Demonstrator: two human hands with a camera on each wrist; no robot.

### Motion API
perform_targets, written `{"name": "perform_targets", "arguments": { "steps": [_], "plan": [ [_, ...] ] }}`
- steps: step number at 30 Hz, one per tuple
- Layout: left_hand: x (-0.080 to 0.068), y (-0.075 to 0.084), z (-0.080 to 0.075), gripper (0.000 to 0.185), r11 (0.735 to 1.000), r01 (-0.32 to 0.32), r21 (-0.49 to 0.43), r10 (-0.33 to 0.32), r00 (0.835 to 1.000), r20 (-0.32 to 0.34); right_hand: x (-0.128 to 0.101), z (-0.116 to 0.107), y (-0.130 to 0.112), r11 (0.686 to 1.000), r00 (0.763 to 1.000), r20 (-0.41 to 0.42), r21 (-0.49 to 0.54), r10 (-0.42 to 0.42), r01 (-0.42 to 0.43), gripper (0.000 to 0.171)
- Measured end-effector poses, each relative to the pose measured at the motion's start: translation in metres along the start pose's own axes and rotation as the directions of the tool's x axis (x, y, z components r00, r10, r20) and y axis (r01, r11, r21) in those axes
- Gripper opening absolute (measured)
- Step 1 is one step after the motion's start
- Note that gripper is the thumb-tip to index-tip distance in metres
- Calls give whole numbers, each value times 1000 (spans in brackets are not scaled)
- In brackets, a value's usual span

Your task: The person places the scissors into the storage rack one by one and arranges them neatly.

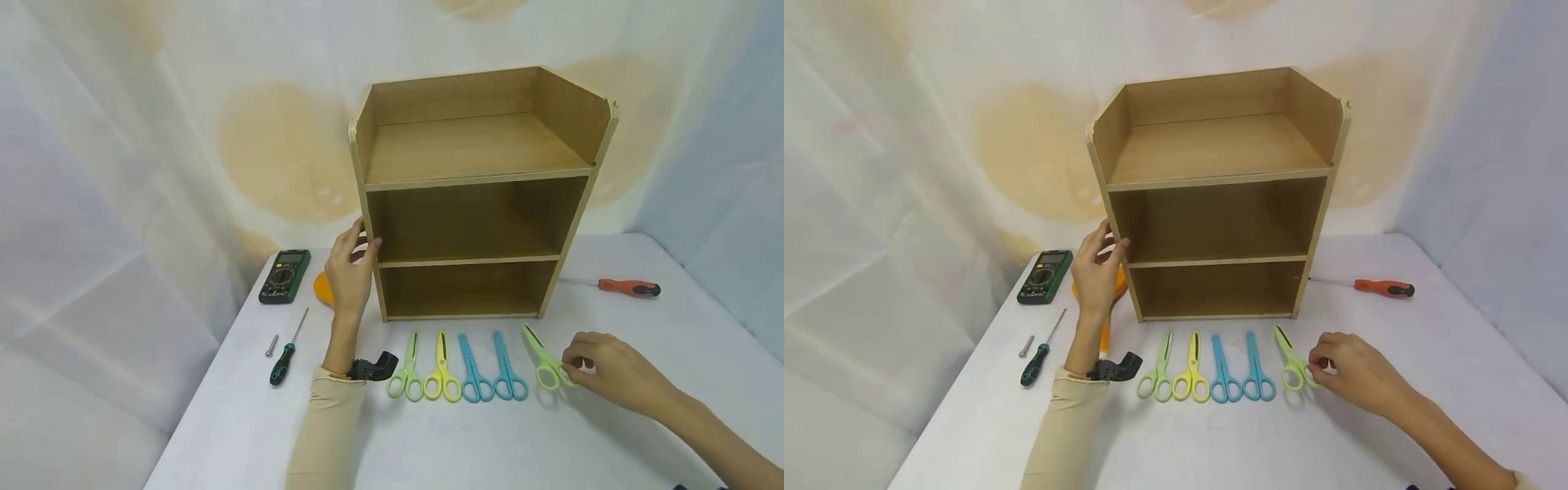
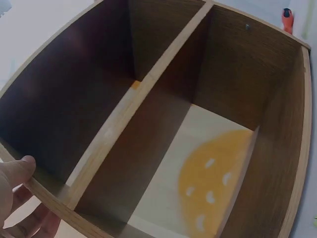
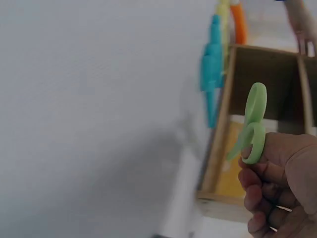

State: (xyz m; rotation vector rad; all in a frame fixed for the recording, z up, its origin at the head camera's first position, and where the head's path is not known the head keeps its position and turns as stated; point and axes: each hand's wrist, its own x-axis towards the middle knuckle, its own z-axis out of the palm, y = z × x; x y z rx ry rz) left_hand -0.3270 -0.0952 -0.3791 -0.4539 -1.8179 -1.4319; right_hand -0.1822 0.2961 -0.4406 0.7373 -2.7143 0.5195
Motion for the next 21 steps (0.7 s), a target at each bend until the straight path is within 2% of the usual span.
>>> {"name": "perform_targets", "arguments": {
  "steps": [6, 9, 11, 13, 15, 19, 21],
  "plan": [
    [1, 1, 1, 48, 1000, 16, -4, -16, 1000, 2, 5, -35, -29, 997, 996, -65, 51, -54, 57, 37],
    [0, 14, 2, 45, 1000, 22, -16, -22, 1000, -4, 12, -54, -46, 987, 987, -96, 88, -129, 138, 44],
    [-1, 14, 4, 45, 1000, 22, -17, -22, 1000, -6, 19, -68, -58, 972, 974, -115, 112, -193, 206, 46],
    [-1, 13, 5, 45, 1000, 23, -17, -23, 1000, -13, 28, -81, -68, 951, 954, -131, 118, -270, 286, 44],
    [-1, 1, 6, 46, 1000, 21, -17, -22, 1000, -15, 40, -94, -79, 936, 938, -138, 112, -318, 334, 41],
    [-2, -5, 6, 47, 1000, 15, -22, -16, 1000, -27, 71, -121, -101, 922, 921, -140, 92, -363, 377, 34],
    [-2, -4, 6, 47, 1000, 18, -22, -19, 999, -30, 88, -134, -112, 920, 921, -136, 100, -365, 379, 37]
  ]
}}
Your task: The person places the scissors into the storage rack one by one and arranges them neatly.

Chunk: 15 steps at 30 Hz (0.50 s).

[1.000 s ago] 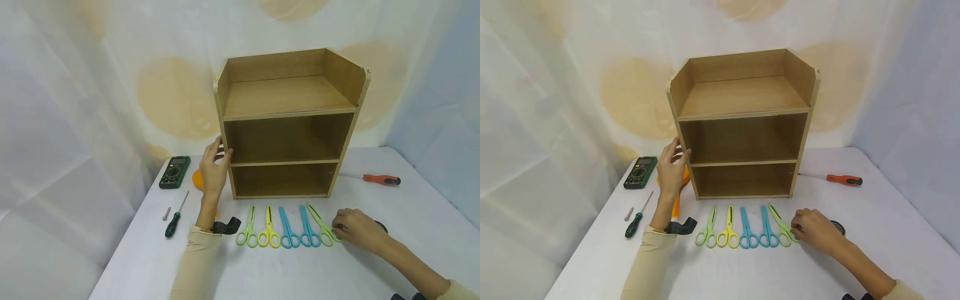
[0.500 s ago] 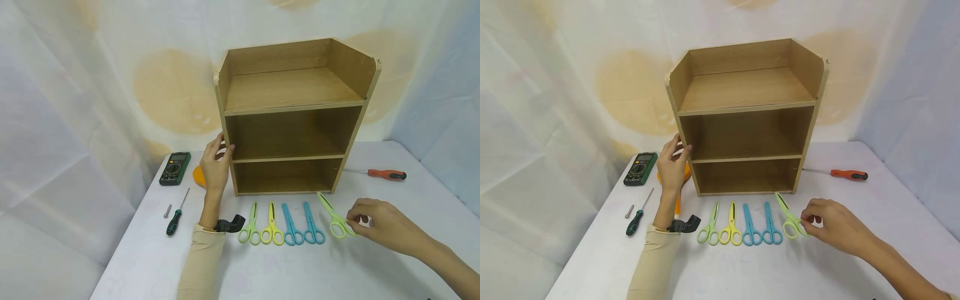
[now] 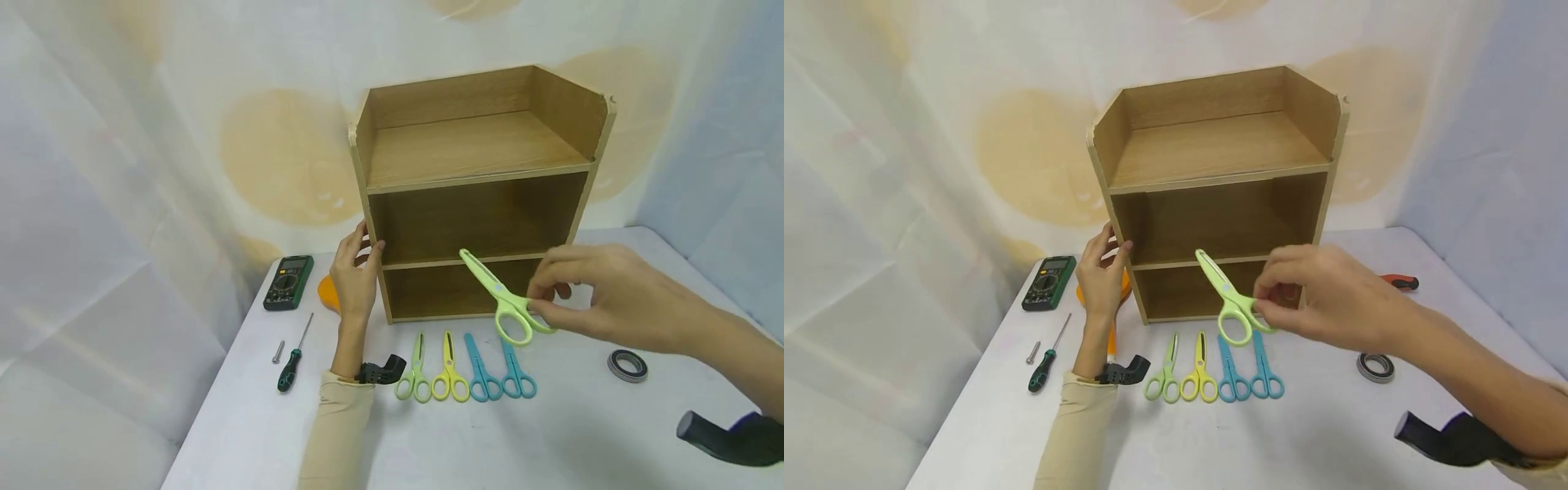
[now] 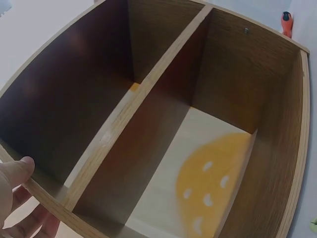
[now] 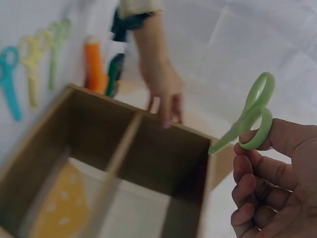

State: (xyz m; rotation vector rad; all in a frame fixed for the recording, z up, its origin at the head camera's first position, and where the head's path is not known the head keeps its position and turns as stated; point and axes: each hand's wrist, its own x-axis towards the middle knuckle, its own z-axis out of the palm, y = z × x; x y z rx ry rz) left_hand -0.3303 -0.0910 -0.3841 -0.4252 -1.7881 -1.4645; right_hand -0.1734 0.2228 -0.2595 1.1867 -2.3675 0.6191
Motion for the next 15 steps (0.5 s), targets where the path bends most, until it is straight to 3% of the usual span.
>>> {"name": "perform_targets", "arguments": {
  "steps": [5, 11, 15],
  "plan": [
    [-2, 1, 0, 47, 1000, 1, 4, -1, 1000, 10, 55, -14, 0, 1000, 1000, -5, -1, 24, -24, 27],
    [-3, 2, 2, 47, 1000, -1, 22, 0, 1000, 18, 125, -13, 15, 977, 980, 19, -89, 197, -194, 10],
    [-5, 2, 5, 47, 999, 7, 45, -8, 1000, 22, 167, -6, 36, 955, 956, 66, -104, 286, -278, 13]
  ]
}}
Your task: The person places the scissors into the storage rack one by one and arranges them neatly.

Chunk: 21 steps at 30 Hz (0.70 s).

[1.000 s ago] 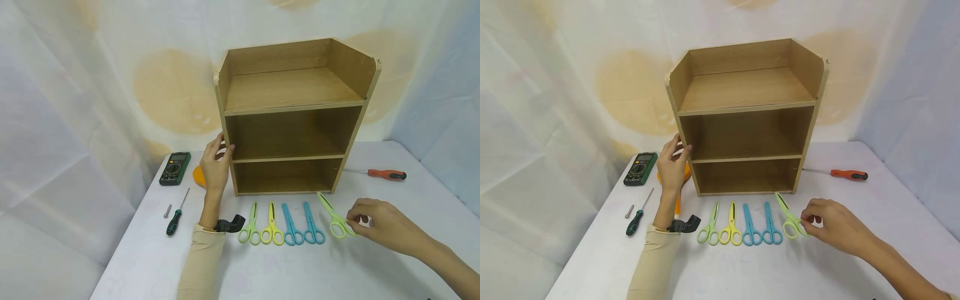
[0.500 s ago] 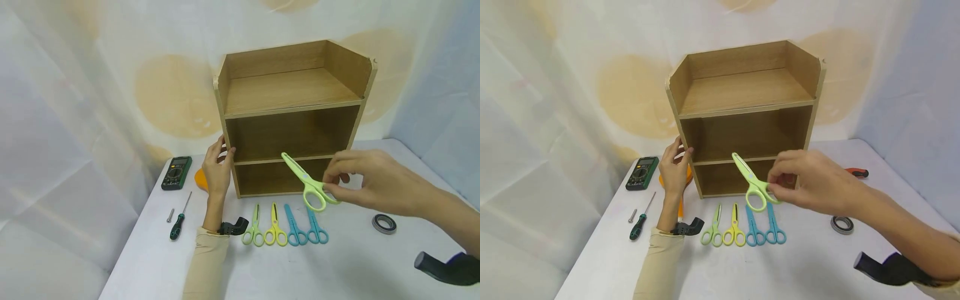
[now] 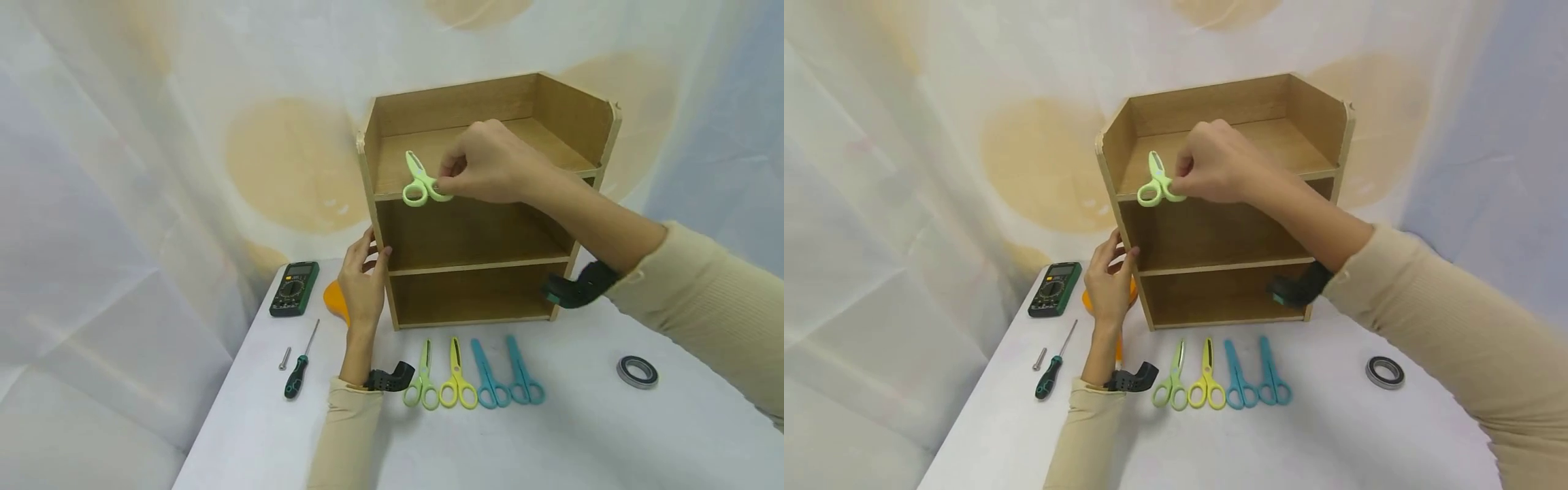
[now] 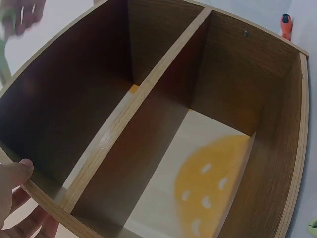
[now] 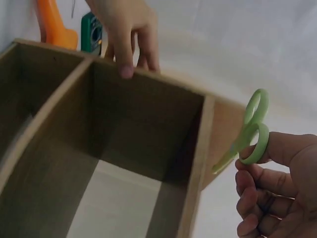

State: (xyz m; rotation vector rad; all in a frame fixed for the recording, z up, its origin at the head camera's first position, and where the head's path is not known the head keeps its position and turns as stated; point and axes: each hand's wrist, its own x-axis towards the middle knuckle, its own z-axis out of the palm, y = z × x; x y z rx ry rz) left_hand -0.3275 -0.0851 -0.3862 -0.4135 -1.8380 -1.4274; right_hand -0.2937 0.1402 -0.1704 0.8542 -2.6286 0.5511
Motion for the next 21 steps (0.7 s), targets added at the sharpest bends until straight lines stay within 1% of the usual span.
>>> {"name": "perform_targets", "arguments": {
  "steps": [3, 6, 9, 11, 13, 14, 17, 19, 21],
  "plan": [
    [-2, 0, 3, 47, 1000, -1, 10, 0, 1000, 9, 28, 9, 9, 999, 999, 35, 3, 39, -39, 17],
    [-5, 0, 5, 47, 1000, -6, 9, 6, 1000, 14, 46, 20, 17, 996, 994, 70, 14, 86, -87, 19],
    [-7, 0, 5, 47, 1000, -21, 4, 21, 1000, 0, 55, 28, 20, 991, 987, 100, 29, 129, -133, 20],
    [-7, 1, 4, 47, 1000, -29, -1, 29, 1000, -9, 55, 29, 19, 990, 986, 103, 24, 134, -137, 23],
    [-6, 3, 3, 47, 999, -36, -6, 36, 999, -17, 49, 27, 14, 993, 990, 80, 4, 114, -114, 25],
    [-5, 4, 2, 47, 999, -39, -6, 39, 999, -19, 44, 24, 10, 996, 994, 55, -6, 90, -90, 25],
    [-2, 8, 0, 47, 999, -53, -7, 53, 998, -23, 19, 16, 0, 999, 999, -23, -40, -24, 23, 23],
    [1, 10, -2, 47, 998, -65, -4, 65, 997, -28, -5, 14, -6, 992, 990, -72, -51, -119, 115, 17],
    [3, 12, -3, 46, 997, -77, -5, 76, 996, -34, -32, 15, -10, 982, 977, -101, -47, -187, 183, 11]
  ]
}}
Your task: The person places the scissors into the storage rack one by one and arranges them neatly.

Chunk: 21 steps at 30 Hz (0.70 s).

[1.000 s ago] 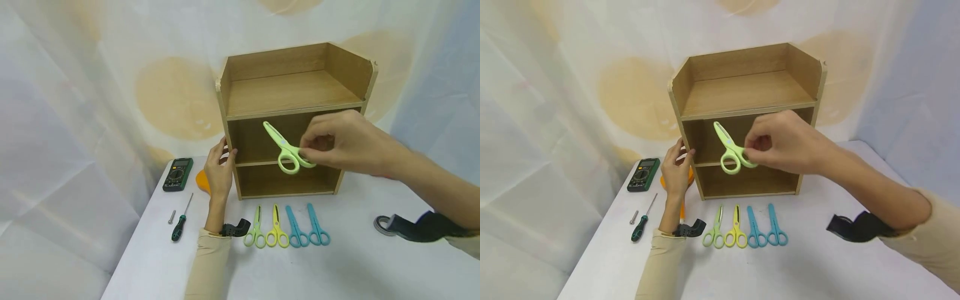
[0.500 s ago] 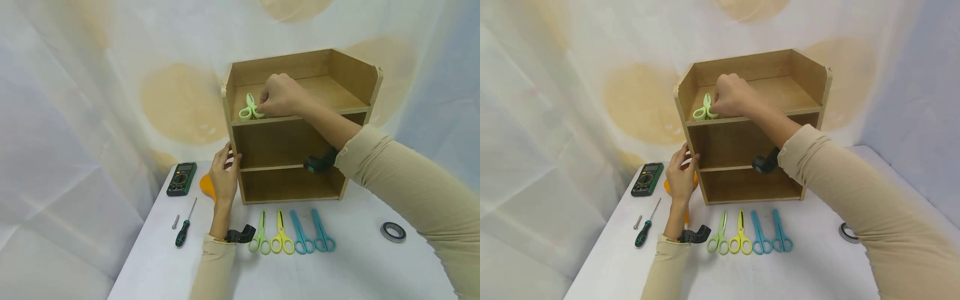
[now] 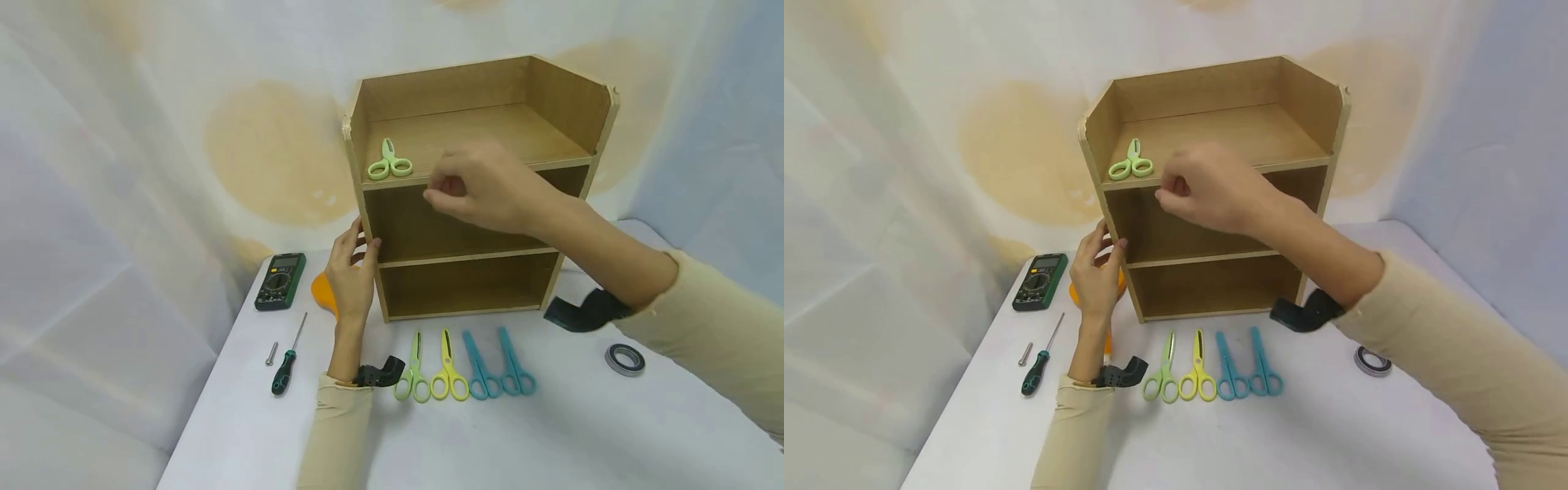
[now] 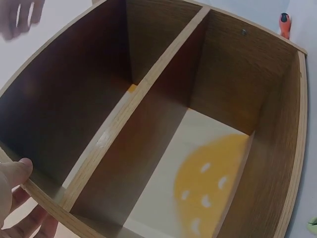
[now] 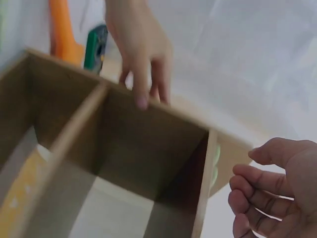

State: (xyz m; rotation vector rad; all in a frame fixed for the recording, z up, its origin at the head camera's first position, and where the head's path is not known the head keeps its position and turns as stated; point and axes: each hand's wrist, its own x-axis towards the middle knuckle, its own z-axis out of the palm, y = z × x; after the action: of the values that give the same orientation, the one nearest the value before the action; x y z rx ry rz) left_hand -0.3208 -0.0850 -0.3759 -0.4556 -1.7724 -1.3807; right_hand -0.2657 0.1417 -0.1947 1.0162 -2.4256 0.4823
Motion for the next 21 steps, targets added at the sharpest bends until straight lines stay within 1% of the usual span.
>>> {"name": "perform_targets", "arguments": {
  "steps": [2, 3, 6, 8, 10, 14, 16, 18, 21],
  "plan": [
    [2, 3, -1, 46, 1000, -7, -5, 7, 1000, 0, -28, 2, -6, 999, 998, -23, 15, -52, 52, 5],
    [2, 5, -2, 46, 1000, -11, -9, 11, 1000, 0, -41, 4, -9, 998, 997, -32, 22, -65, 66, 2],
    [4, 18, -6, 45, 1000, -13, -10, 13, 1000, 3, -80, 16, -11, 996, 996, -47, 33, -75, 77, 8],
    [6, 27, -8, 44, 1000, -10, -7, 10, 1000, 3, -103, 27, -9, 997, 997, -39, 36, -69, 71, 11],
    [7, 34, -11, 44, 1000, -3, 0, 3, 1000, 4, -123, 40, -6, 999, 999, -15, 27, -45, 45, 13],
    [6, 35, -13, 44, 1000, 13, 10, -13, 1000, 10, -159, 68, 5, 999, 998, 52, 14, 39, -40, 14],
    [4, 34, -14, 45, 1000, 26, 11, -26, 1000, 14, -175, 80, 10, 995, 991, 94, 6, 100, -101, 14],
    [3, 34, -14, 45, 999, 37, 14, -37, 999, 14, -188, 92, 16, 990, 981, 130, 7, 142, -144, 13],
    [1, 35, -16, 45, 999, 48, 18, -48, 999, 11, -205, 107, 22, 978, 960, 189, 1, 206, -210, 11]
  ]
}}
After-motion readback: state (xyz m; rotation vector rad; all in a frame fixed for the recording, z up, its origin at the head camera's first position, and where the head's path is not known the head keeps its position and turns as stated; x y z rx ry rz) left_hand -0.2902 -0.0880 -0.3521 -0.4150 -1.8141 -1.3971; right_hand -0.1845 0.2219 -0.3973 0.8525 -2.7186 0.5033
